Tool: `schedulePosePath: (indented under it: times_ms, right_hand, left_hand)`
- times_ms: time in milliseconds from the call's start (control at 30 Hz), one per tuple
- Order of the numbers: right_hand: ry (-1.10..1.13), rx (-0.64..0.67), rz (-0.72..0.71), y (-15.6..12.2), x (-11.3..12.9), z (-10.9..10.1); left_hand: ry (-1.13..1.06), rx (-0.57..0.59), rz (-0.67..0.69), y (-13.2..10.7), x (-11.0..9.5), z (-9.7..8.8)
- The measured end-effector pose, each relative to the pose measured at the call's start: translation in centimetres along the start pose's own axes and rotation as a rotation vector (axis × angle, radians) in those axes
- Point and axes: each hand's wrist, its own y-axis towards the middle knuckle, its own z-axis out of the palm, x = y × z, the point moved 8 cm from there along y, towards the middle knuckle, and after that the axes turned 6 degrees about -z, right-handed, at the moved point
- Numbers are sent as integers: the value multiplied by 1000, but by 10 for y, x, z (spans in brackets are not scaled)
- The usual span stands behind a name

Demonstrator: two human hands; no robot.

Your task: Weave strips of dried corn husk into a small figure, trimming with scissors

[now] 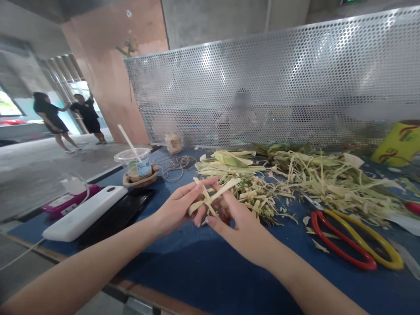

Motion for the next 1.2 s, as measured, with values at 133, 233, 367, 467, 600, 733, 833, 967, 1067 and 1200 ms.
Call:
schedulePosePath:
  times_ms: [133, 233, 367, 467, 600, 733, 833, 967, 1067, 1200]
  right_hand:
    - [121, 37, -16, 1, 5, 0]
    - [63, 13, -26, 3, 3, -3]
    - [-49, -24, -116, 5, 8, -5]
    - [-141, -33, -159, 6, 16, -7]
    - [-280, -71, -256, 4, 28, -10]
    - [-303, -127, -247, 1, 30, -14]
    - [-227, -146, -151, 1, 24, -16]
    - [-200, -233, 5, 1, 16, -23]
    - [-146, -232, 58, 3, 12, -21]
    - [-99, -203, 110, 4, 5, -18]
  left_hand:
    - [-112, 33, -11, -2, -2, 2]
    - [-127, 48, -38, -2, -1, 4]
    - [-101, 45, -90, -2, 5, 6]
    - [-45, 84, -103, -2, 9, 10]
    - [160, 86, -109, -4, 12, 10]
    - [262, 43, -10, -7, 1, 8]
    - [239, 50, 76, -10, -6, 10]
    - [263, 17, 160, -11, -10, 10]
    - [293, -57, 162, -9, -8, 5]
    - [433, -109, 151, -8, -7, 1]
